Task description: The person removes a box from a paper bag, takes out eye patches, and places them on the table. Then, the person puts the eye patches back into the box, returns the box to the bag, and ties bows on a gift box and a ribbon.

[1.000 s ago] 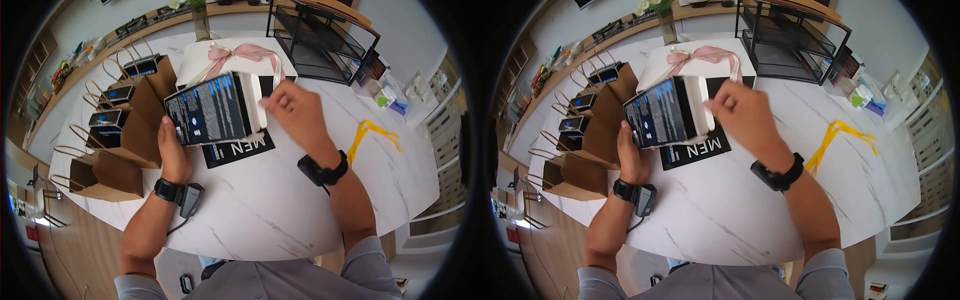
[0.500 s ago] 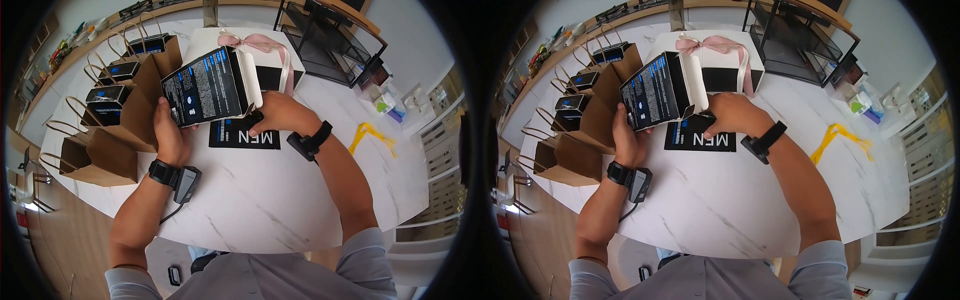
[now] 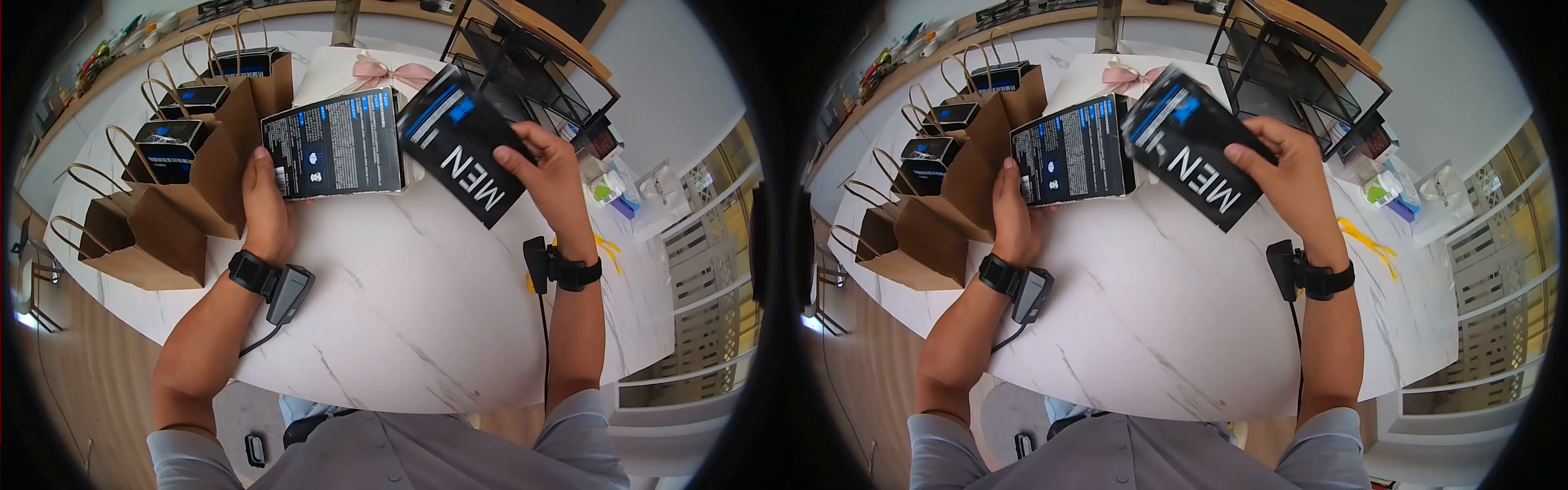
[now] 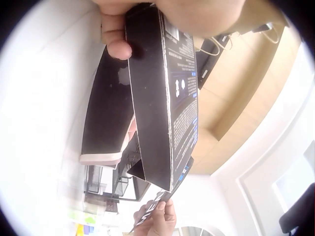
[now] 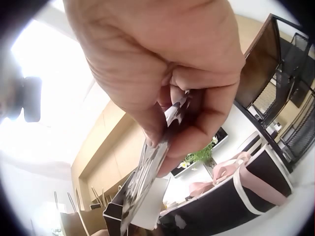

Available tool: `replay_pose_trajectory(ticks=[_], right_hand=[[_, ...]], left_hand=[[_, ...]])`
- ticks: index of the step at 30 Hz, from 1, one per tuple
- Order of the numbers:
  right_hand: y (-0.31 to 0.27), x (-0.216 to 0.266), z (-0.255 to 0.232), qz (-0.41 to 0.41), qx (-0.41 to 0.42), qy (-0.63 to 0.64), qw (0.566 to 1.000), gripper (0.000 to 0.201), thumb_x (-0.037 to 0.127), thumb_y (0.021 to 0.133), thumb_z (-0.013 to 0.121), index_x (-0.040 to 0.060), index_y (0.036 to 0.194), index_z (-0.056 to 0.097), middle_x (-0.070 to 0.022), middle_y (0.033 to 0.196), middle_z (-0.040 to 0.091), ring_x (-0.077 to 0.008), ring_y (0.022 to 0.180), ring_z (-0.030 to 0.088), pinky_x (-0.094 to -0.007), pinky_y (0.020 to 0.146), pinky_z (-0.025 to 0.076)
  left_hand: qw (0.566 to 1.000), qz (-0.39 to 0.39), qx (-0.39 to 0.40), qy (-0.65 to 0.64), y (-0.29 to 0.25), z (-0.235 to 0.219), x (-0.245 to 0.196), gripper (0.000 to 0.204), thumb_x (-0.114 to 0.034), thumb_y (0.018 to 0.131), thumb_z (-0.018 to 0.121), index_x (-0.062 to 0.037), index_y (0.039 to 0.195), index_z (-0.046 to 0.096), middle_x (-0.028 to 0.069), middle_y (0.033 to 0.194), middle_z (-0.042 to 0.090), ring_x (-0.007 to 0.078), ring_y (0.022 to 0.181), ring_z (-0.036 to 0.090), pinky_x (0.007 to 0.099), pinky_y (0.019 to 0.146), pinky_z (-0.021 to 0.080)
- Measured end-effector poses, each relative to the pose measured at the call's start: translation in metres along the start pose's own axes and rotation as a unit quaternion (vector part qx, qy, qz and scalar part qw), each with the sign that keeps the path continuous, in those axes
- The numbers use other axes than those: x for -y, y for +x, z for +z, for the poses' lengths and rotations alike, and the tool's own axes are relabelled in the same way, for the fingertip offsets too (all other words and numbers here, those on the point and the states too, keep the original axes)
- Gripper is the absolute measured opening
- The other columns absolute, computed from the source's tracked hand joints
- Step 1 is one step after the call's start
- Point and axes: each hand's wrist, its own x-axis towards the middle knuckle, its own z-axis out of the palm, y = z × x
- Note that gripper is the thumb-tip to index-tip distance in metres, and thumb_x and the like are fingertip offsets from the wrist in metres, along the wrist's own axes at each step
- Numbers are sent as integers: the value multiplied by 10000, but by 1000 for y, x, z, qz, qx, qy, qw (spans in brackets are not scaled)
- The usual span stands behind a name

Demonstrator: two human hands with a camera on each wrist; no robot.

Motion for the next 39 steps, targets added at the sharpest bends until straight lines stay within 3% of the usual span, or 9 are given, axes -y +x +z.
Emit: replay_pose_trajectory(ticks=[10,12,14,19,28,31,34,36,39], right_hand=[[16,28,-6,7,191,-196,962,269,87,836,755,-26,1073,694,-114,866,707,-163,738,625,-295,716,496],[21,24,11,-102,157,-219,958,263,111,809,775,-17,1023,692,-132,857,691,-180,730,625,-309,695,490],[20,27,33,-66,128,-134,980,253,126,868,779,-2,1003,607,-18,871,651,-57,837,594,-214,717,481],[17,29,41,8,-69,29,997,184,66,908,719,-10,1036,610,-42,823,650,-87,691,630,-221,578,464],[11,31,88,-2,24,60,998,208,-12,908,679,-25,1110,636,-67,835,679,-82,654,643,-226,564,517],[17,21,89,-169,-58,-108,978,106,26,926,675,-4,1015,724,-40,829,674,-68,648,597,-216,571,472],[23,7,73,-126,-143,29,981,184,122,961,680,-13,1085,704,-42,818,670,-73,643,556,-214,595,455],[28,-8,65,-83,-56,-3,995,531,311,928,743,5,1330,583,-117,1074,678,-165,901,662,-275,804,522],[24,-22,89,-150,135,103,974,1216,559,744,833,55,1580,107,-196,1483,406,-301,1365,439,-399,1129,347]], left_hand=[[992,81,39,83,6,-7,15,426,-412,1086,430,-52,1262,573,-13,1092,632,80,970,597,252,891,496],[989,65,61,119,5,-5,13,422,-404,1088,429,-52,1270,576,-11,1098,633,75,998,582,255,961,459],[989,70,54,118,7,-4,17,416,-406,1088,426,-55,1253,578,-8,1075,639,77,957,597,260,904,486],[999,-18,29,11,0,-3,3,382,-411,1091,395,-74,1137,569,20,914,661,116,686,634,298,546,498],[996,-66,49,-18,-1,-1,0,398,-400,1101,349,-63,1128,559,51,917,671,132,710,629,289,574,483],[995,-76,52,-36,0,-1,-1,396,-383,1106,328,-62,1134,559,52,916,672,134,695,617,287,575,475],[992,-101,31,-72,-3,-2,-4,376,-356,1107,315,-73,1137,561,47,922,673,136,700,605,291,584,473],[977,-165,28,-135,-3,2,-6,361,-360,1104,324,-90,1143,560,43,946,679,140,716,604,298,586,472],[969,-186,53,-154,-2,0,-2,340,-360,1104,329,-96,1177,532,57,996,679,164,756,633,338,632,533]])
